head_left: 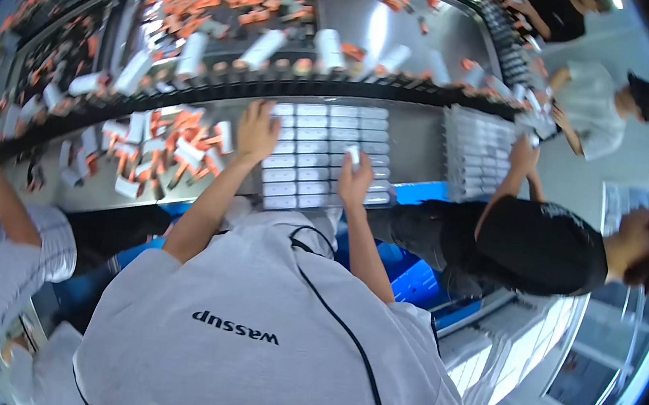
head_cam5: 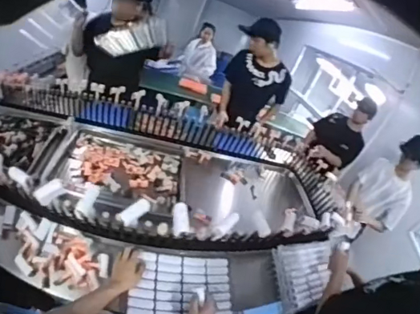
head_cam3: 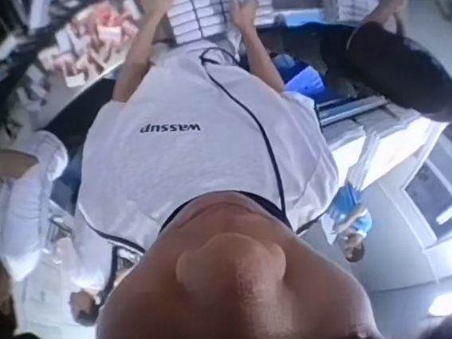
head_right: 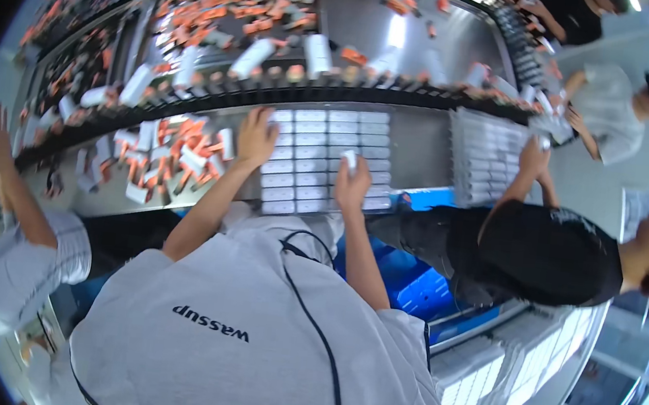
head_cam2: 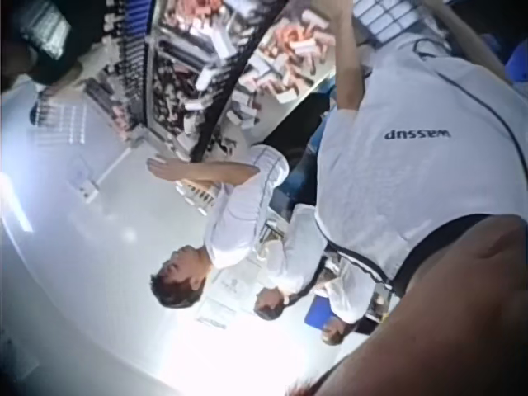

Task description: The person assembles components by fitting white casings onto orange parts by hand, places the assembled items into slots on plastic trays, and stacks the trays.

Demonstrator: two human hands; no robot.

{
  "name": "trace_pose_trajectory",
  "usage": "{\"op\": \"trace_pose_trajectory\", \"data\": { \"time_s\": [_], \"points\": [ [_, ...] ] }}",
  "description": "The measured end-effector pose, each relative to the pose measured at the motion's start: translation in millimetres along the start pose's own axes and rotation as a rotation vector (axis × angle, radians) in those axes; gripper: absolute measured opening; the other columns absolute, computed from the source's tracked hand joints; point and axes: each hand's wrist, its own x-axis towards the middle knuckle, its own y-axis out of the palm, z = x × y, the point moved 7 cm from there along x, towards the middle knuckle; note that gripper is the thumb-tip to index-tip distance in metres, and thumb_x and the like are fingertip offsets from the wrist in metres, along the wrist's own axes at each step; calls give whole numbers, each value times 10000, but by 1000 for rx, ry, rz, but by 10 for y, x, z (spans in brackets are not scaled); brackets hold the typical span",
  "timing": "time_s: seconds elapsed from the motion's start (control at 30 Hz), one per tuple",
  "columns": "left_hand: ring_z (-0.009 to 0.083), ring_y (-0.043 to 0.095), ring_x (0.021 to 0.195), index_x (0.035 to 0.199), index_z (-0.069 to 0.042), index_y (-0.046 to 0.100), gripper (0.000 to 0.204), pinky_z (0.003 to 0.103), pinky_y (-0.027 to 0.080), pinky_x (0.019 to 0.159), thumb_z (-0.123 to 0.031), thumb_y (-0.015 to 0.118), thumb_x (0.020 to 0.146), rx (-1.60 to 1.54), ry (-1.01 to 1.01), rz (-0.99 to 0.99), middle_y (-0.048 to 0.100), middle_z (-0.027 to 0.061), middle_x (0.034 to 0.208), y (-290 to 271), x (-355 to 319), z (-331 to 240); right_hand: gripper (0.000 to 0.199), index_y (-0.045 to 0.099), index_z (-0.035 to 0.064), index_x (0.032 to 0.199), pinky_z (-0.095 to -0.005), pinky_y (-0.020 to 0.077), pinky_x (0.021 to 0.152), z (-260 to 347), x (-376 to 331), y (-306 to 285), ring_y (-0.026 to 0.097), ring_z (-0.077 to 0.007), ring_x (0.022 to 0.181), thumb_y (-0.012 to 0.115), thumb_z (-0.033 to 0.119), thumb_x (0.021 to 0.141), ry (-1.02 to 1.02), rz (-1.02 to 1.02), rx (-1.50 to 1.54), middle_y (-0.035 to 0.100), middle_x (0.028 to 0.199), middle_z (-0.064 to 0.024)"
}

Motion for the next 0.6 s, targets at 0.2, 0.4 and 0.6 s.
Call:
{"op": "trace_pose_trajectory", "data": {
  "time_s": [0.2,0.4,0.6],
  "points": [
    [413,556,1163,1333,-95,598,438,504,459,1004,-275,650,938,-37,20,73,552,179,1309,103,4,-19,275,670,-26,1052,-480,540,726,-101,-3,-63,698,-449,824,665,231,953,27,-32,23,704,885,-238],
    [420,547,1175,1342,-90,592,441,498,450,1012,-242,655,933,-44,31,74,537,181,1352,75,20,-50,281,667,-20,1041,-484,536,719,-87,20,-78,685,-451,820,662,247,956,15,-45,16,697,900,-250],
    [410,549,1193,1345,-81,590,444,496,454,1016,-237,656,934,-40,12,79,538,181,1344,77,7,-33,292,668,-28,1039,-485,532,720,-35,28,-93,683,-455,823,663,252,957,4,-47,5,696,892,-255]
  ]
}}
